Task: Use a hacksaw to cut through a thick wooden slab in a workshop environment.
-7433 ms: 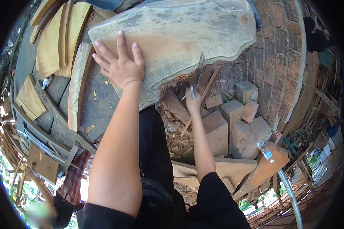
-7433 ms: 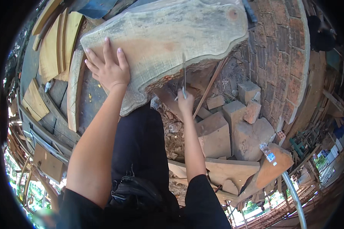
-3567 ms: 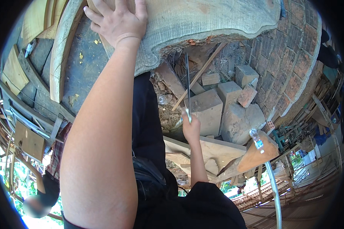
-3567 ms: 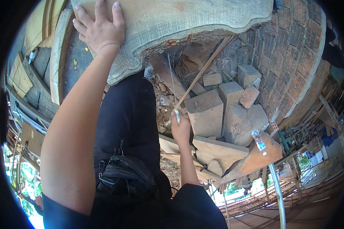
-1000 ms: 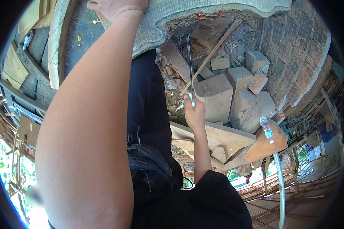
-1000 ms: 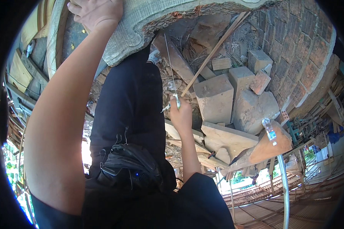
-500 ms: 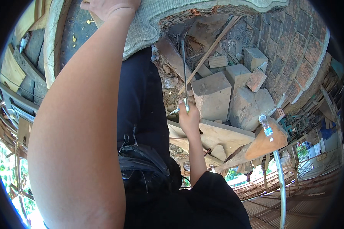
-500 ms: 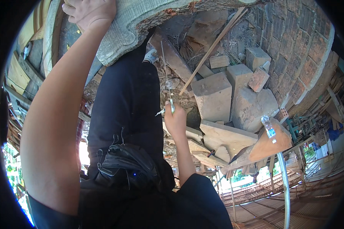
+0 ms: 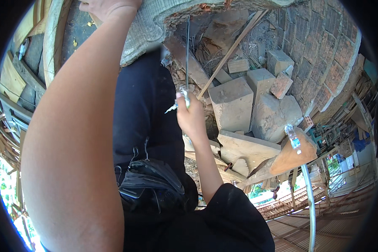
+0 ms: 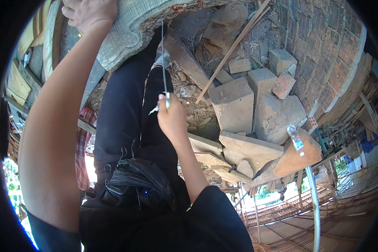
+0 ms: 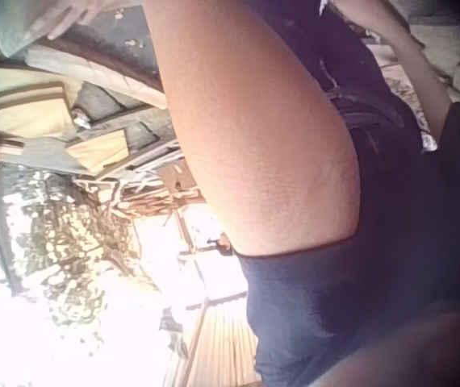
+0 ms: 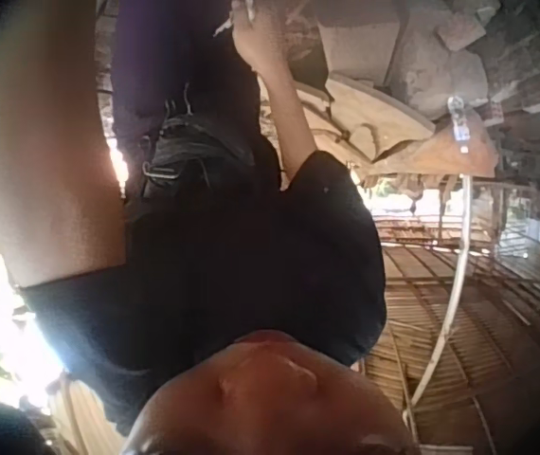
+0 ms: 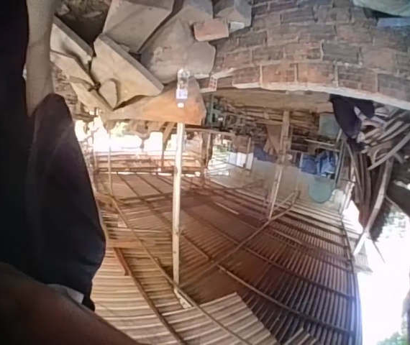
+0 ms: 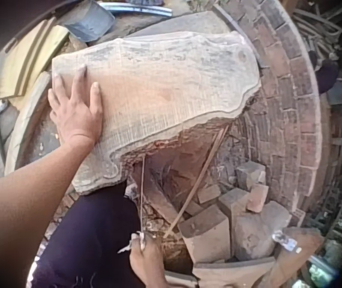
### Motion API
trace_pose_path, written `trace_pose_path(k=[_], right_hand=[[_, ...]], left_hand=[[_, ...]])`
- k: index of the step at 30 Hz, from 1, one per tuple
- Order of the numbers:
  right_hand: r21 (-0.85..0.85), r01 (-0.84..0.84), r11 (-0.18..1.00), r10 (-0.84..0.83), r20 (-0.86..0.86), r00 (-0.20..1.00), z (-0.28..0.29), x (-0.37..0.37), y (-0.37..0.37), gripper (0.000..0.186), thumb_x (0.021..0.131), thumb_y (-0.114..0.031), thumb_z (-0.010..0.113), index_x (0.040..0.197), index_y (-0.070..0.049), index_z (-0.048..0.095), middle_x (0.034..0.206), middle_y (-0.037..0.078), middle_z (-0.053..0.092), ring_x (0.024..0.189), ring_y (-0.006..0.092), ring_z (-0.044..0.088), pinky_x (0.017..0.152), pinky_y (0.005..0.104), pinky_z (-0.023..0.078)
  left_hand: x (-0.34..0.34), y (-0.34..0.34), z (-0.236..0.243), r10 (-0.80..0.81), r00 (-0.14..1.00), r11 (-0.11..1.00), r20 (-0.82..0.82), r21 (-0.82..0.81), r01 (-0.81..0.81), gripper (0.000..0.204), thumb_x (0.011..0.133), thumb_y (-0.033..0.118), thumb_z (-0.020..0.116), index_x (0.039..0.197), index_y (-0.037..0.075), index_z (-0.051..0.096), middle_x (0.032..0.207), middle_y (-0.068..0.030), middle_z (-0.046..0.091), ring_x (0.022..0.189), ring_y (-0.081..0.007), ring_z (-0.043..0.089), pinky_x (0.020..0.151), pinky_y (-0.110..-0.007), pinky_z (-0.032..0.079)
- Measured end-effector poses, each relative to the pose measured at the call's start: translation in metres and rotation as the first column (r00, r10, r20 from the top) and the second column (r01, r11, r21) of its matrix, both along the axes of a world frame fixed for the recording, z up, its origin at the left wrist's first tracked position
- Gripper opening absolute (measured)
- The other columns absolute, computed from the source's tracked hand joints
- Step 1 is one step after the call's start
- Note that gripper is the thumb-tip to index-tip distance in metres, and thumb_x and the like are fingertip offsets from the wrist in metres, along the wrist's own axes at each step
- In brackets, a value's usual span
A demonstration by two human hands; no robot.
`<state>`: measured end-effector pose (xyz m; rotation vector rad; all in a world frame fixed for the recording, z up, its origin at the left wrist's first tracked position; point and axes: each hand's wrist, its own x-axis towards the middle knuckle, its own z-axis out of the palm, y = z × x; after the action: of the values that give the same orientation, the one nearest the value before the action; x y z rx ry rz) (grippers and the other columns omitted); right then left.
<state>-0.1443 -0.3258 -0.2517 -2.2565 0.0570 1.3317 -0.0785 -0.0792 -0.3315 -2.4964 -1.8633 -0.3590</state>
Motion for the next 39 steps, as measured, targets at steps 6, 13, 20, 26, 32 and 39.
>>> trace_pose_path(k=[6,13,20,26,32,39], right_hand=[[0.076,0.051,0.996,-0.04,-0.149,0.988,0.007,-0.018,0.036,0.027,0.09,-0.021,0.044,0.081,0.003,0.05,0.063,0.022,0.056,0.065,0.0391,0.058,0.059,0.044,0.043],[0.171,0.158,0.972,-0.104,-0.289,0.952,0.009,-0.029,0.073,0.027,0.091,-0.019,0.042,0.082,0.005,0.05,0.066,0.024,0.057,0.069,0.0406,0.058,0.063,0.0456,0.043],[0.189,0.194,0.963,-0.123,-0.331,0.935,-0.003,-0.037,0.085,0.027,0.091,-0.02,0.041,0.085,0.005,0.051,0.069,0.024,0.057,0.071,0.0396,0.058,0.066,0.0442,0.043],[0.236,0.483,0.844,-0.327,-0.487,0.81,-0.016,-0.052,0.081,0.031,0.092,-0.024,0.042,0.077,0.002,0.05,0.057,0.01,0.049,0.054,0.0213,0.052,0.056,0.0358,0.04],[0.021,0.857,0.515,-0.46,-0.837,0.297,0.004,-0.039,0.053,0.03,0.092,-0.03,0.047,0.076,-0.006,0.045,0.053,0.0,0.039,0.034,0.0058,0.032,0.031,0.0207,0.024],[0.037,0.867,0.498,-0.448,-0.845,0.293,0.012,-0.01,-0.001,0.026,0.091,-0.029,0.048,0.081,-0.005,0.047,0.053,0.0,0.038,0.035,0.0043,0.028,0.033,0.0203,0.02]], left_hand=[[-0.002,0.008,-0.001,-0.004,1.0,1.0,0.004,0.029,0.004,0.047,0.086,0.047,0.041,0.131,0.033,0.036,0.142,-0.0142,0.021,0.128,-0.0388,0.022,0.101,-0.048,0.026],[0.002,-0.001,0.0,0.002,1.0,1.0,0.01,-0.006,-0.002,0.048,0.086,0.048,0.04,0.131,0.033,0.036,0.143,-0.0133,0.021,0.128,-0.0368,0.022,0.102,-0.048,0.025],[-0.002,0.001,0.0,-0.017,0.998,1.0,0.054,-0.019,0.018,0.049,0.085,0.049,0.04,0.131,0.031,0.037,0.142,-0.0142,0.021,0.128,-0.0355,0.023,0.101,-0.048,0.025],[-0.002,-0.003,0.004,-0.023,0.996,0.999,0.087,-0.025,0.026,0.048,0.085,0.048,0.041,0.129,0.03,0.04,0.142,-0.0151,0.022,0.127,-0.036,0.024,0.101,-0.047,0.027],[-0.004,0.001,0.0,-0.005,0.997,1.0,0.078,0.027,0.003,0.049,0.084,0.048,0.041,0.129,0.029,0.04,0.142,-0.0152,0.023,0.127,-0.0363,0.024,0.1,-0.047,0.027],[-0.002,-0.002,0.003,-0.005,0.999,1.0,0.052,-0.01,0.006,0.048,0.085,0.048,0.042,0.129,0.03,0.039,0.142,-0.015,0.023,0.127,-0.0368,0.024,0.101,-0.047,0.026]])
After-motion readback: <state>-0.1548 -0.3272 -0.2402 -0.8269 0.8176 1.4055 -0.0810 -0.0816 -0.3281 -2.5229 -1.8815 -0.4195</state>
